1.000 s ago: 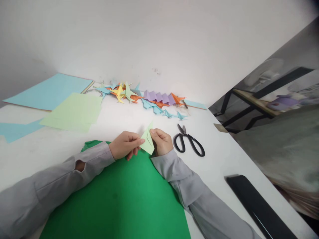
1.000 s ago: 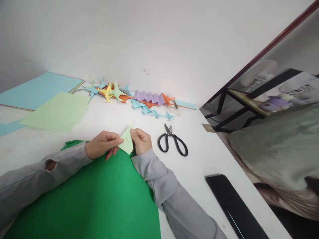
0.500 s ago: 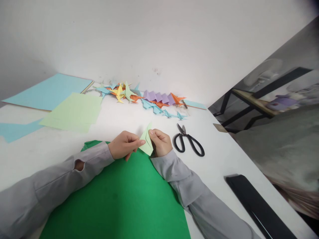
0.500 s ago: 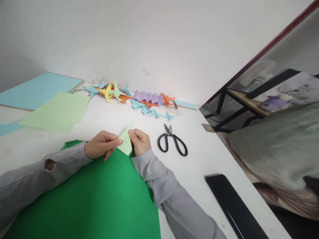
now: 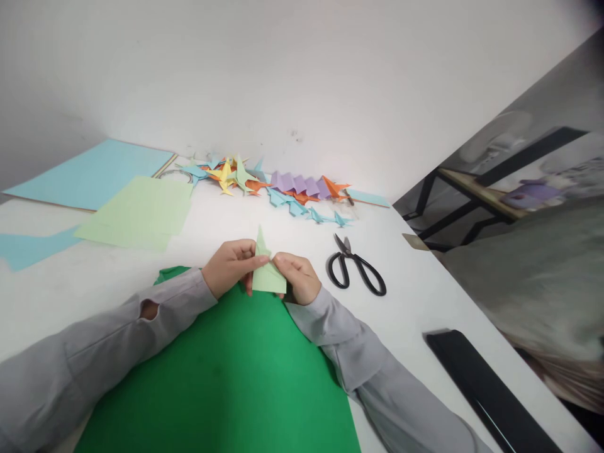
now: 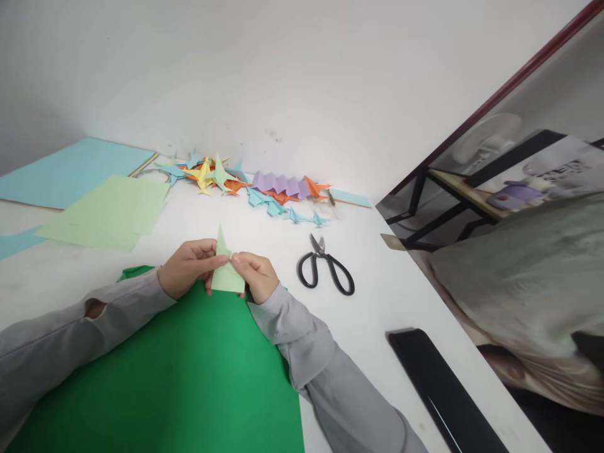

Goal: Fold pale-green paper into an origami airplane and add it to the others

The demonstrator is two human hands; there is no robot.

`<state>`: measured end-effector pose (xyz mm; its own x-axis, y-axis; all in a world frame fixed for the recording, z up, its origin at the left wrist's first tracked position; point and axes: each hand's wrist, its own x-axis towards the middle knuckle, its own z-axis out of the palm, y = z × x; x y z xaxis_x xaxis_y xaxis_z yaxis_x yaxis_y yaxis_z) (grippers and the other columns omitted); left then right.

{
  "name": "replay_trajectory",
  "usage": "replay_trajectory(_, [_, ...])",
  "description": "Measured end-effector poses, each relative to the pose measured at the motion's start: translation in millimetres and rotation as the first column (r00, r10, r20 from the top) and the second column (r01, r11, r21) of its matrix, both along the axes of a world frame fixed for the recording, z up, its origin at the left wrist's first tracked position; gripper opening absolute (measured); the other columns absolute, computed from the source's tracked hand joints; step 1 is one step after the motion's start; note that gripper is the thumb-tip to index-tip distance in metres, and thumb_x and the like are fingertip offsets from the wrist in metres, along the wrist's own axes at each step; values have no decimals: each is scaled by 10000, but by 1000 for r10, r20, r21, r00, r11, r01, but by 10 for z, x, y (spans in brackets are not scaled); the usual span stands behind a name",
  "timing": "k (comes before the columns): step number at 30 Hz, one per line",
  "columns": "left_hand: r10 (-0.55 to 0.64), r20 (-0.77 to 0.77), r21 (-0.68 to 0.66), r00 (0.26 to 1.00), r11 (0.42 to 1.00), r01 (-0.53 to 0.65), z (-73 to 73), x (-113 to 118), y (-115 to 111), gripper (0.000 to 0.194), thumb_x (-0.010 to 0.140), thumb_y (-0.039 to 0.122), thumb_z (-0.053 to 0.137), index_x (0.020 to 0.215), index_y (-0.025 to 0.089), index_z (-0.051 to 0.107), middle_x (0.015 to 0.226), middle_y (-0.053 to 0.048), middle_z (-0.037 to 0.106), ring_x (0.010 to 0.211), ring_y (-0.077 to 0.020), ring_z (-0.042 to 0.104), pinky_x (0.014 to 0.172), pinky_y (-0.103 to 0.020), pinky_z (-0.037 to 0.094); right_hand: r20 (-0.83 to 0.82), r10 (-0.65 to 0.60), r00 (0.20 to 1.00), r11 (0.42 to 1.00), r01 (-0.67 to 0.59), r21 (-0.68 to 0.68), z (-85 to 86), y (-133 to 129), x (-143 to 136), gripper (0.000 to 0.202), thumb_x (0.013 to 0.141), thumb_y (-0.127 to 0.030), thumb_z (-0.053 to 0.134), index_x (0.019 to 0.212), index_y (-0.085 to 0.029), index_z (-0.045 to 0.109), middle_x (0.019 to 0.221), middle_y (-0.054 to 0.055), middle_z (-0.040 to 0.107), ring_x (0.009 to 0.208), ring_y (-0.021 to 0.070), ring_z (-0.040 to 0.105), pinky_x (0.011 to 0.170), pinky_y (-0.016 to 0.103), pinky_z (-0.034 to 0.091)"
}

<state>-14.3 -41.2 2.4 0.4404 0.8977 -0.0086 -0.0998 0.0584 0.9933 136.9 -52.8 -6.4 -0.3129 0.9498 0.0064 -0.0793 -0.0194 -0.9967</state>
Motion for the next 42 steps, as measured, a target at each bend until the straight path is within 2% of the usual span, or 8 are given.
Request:
replay_trajectory(5, [5,4,-65,1000,998,-5,-30,-11,21,292,669,396,654,692,124,550,461,39,528,338,-94,497,301,-196,400,117,39,992,999,-42,21,2,4,25,450,671,-577,562,502,-170,474,301,-65,406,247,59,326,271,193,195])
replay_trajectory(9, [17,-39,-85,999,996,-21,-21,-9,10,335,685,426,626,581,120,535,388,35,496,287,-90,459,267,-186,346,171,88,981,991,-104,84,44,-8,40,453,708,-522,556,446,-177,424,296,-75,345,269,44,273,297,206,158])
replay_trajectory(13, [42,-26,-107,999,993,-44,-10,-7,6,340,688,404,624,534,121,517,356,33,482,263,-81,430,257,-175,303,171,20,985,977,-56,205,59,0,29,540,681,-483,599,371,-195,263,353,-92,179,354,29,160,356,225,108])
replay_trajectory(19, [58,3,-113,998,992,-57,9,-3,9,345,672,408,637,527,123,507,341,26,487,264,-83,436,265,-168,285,103,-29,994,974,5,228,18,29,25,576,647,-438,653,372,-198,207,381,-94,150,380,27,136,378,232,97])
replay_trajectory(26, [35,10,-95,999,995,-34,-9,-13,21,348,677,411,633,525,118,523,353,20,498,271,-83,440,277,-178,301,56,31,998,999,-34,41,58,-22,31,493,699,-584,537,452,-163,464,334,-65,346,313,46,274,328,214,173])
replay_trajectory(30, [29,-49,-27,998,999,-30,-33,-18,14,344,710,407,607,536,124,520,353,25,488,288,-85,452,294,-178,303,135,78,988,996,-82,25,43,-21,19,447,650,-559,605,490,-167,461,323,-68,421,267,47,338,281,182,206])
replay_trajectory(36, [112,-76,123,991,987,-102,1,-22,-2,301,710,369,617,557,123,540,402,46,454,325,-65,430,328,-189,312,106,116,988,993,-116,-1,26,11,27,398,632,-510,639,525,-151,505,372,-47,492,290,58,402,289,181,280])
replay_trajectory(42, [128,-117,168,985,980,-107,43,-27,-5,282,692,370,631,577,121,567,416,57,421,344,-53,398,350,-198,300,80,154,985,988,-153,-16,97,3,27,359,598,-473,676,613,-139,546,443,-50,508,370,54,408,360,194,280])
